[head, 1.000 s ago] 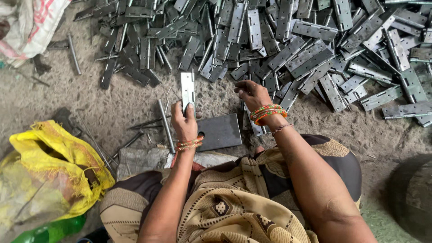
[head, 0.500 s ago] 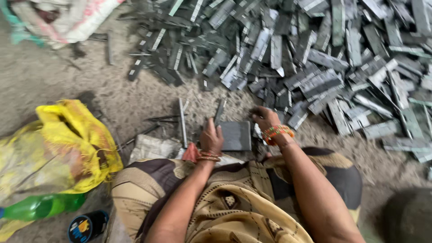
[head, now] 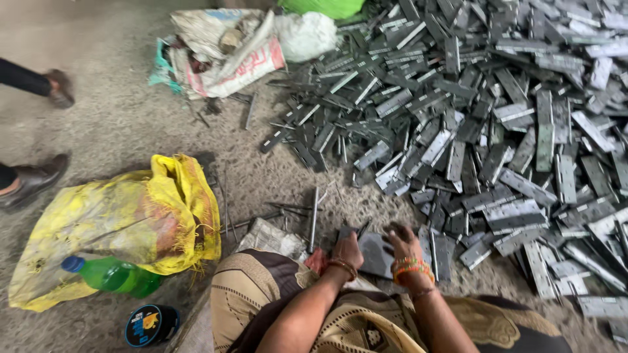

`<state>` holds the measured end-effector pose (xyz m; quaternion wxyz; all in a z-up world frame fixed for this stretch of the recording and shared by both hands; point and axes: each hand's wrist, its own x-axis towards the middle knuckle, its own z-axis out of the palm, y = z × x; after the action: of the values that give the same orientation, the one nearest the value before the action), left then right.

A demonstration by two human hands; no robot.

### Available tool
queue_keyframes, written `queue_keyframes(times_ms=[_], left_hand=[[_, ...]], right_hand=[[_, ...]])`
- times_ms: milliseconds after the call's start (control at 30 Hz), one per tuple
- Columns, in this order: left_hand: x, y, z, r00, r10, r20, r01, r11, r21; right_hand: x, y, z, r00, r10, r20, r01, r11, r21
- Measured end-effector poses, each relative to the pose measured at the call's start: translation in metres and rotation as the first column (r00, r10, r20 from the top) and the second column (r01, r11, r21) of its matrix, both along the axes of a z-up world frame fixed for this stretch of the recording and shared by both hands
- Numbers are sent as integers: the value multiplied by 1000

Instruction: The person sits on the floor and assembles metal hinges by placing them on a metal block, inserting a cylindrical pin, and striking it with a metal rod to secure the parts. The person repeatedly picks up hinge components, aligns them, and drives the pin through before discarding the assembled hinge onto a nearby pile.

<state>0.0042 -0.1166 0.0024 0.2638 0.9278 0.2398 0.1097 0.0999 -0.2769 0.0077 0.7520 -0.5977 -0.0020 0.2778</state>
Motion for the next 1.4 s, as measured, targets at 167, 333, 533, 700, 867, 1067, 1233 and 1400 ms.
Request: queue_keyframes(times_ms=[167, 333, 533, 700, 867, 1067, 1233, 1400], left_hand=[[-6, -12, 15, 995, -48, -90, 30, 981, -193], [-28, -35, 36, 878, -303, 370, 272, 953, 134], [-35, -43, 29, 905, -266, 331, 311, 946, -90], [-25, -17, 6, 931, -157, 331, 314, 806, -501], [-19, -14, -3, 928, -149, 340, 338, 722, -604], [-28, -37, -1, 926, -276, 256, 312, 943, -113], [0, -31, 1, 974, -224, 46, 229, 950, -211], [13, 6, -12, 989, -149, 15, 103, 599, -794]], right_hand=[[-15, -7, 2, 982, 3, -187, -32, 988, -154], [-12, -9, 15, 976, 7, -218, -24, 997, -75], [-6, -12, 11, 991, -17, -133, 1, 993, -120], [-8, -14, 12, 997, 5, -83, -5, 1000, 1], [-3, -15, 20, 994, 87, -58, -89, 996, -30], [1, -5, 21, 998, 42, -37, -43, 999, -13], [-6, 38, 30, 990, 100, -105, -101, 995, -3], [-17, 63, 55, 976, 165, -140, -164, 986, 20]])
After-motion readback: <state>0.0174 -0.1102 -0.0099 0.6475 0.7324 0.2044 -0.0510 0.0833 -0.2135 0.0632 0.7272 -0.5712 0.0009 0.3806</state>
